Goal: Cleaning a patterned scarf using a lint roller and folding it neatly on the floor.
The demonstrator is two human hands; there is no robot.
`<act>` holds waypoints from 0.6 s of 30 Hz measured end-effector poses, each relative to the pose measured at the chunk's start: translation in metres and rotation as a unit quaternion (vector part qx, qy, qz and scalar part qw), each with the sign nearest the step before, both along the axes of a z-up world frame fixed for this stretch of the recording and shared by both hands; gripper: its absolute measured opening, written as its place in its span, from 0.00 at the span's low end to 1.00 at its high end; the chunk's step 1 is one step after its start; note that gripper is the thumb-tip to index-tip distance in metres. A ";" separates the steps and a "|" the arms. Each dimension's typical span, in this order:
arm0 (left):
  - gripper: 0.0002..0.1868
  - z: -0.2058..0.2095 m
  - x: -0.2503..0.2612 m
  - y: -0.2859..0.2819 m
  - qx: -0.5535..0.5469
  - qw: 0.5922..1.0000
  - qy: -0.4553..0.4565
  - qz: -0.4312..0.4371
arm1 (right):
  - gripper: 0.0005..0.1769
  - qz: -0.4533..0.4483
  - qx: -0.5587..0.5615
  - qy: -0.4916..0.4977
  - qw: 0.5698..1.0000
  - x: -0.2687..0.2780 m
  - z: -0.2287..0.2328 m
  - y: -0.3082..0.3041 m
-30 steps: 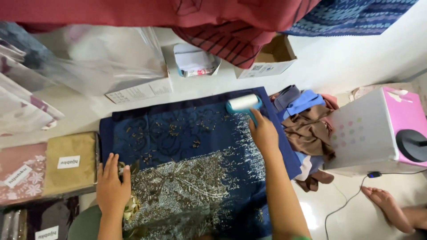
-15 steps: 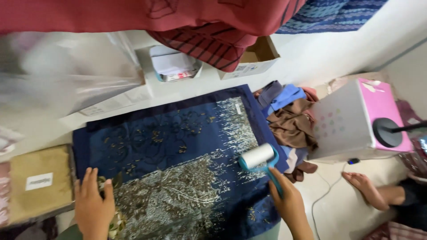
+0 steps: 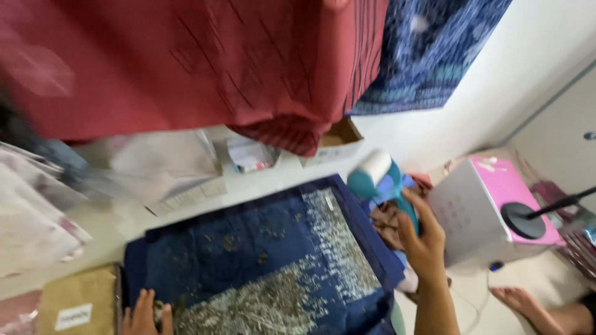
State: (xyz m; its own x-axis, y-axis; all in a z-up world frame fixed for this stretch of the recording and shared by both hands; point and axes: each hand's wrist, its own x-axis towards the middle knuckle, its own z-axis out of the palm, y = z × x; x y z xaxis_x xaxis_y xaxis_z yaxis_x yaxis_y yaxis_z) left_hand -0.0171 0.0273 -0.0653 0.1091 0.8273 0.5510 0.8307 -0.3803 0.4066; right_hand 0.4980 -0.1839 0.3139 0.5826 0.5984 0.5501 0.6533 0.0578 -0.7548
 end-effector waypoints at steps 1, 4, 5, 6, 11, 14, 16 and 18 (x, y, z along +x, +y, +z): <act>0.36 -0.017 0.003 0.011 0.014 1.000 -0.004 0.004 | 0.24 0.004 0.014 -0.004 1.000 -0.005 0.019 0.018; 0.37 -0.053 0.009 0.035 0.113 0.986 -0.121 -0.037 | 0.23 0.035 -0.019 0.066 0.997 -0.014 0.062 0.063; 0.35 -0.055 0.010 0.038 0.089 0.989 -0.120 -0.016 | 0.22 0.049 -0.036 0.075 0.995 -0.012 0.065 0.077; 0.34 -0.060 0.011 0.037 0.061 0.991 -0.118 0.003 | 0.22 0.061 -0.057 0.085 0.993 -0.011 0.068 0.089; 0.32 -0.061 0.012 0.038 0.038 0.995 -0.086 0.036 | 0.25 0.044 -0.121 0.147 0.981 -0.004 0.066 0.117; 0.31 -0.026 0.008 0.019 0.038 0.998 -0.051 0.019 | 0.32 0.142 -0.131 0.285 0.939 0.013 0.068 0.112; 0.33 0.024 0.008 -0.002 0.011 0.999 -0.031 -0.003 | 0.35 0.220 -0.117 0.355 0.901 0.034 0.053 0.106; 0.32 0.094 0.017 -0.022 -0.227 0.967 0.088 0.081 | 0.43 0.314 0.031 0.421 0.851 0.062 0.025 0.101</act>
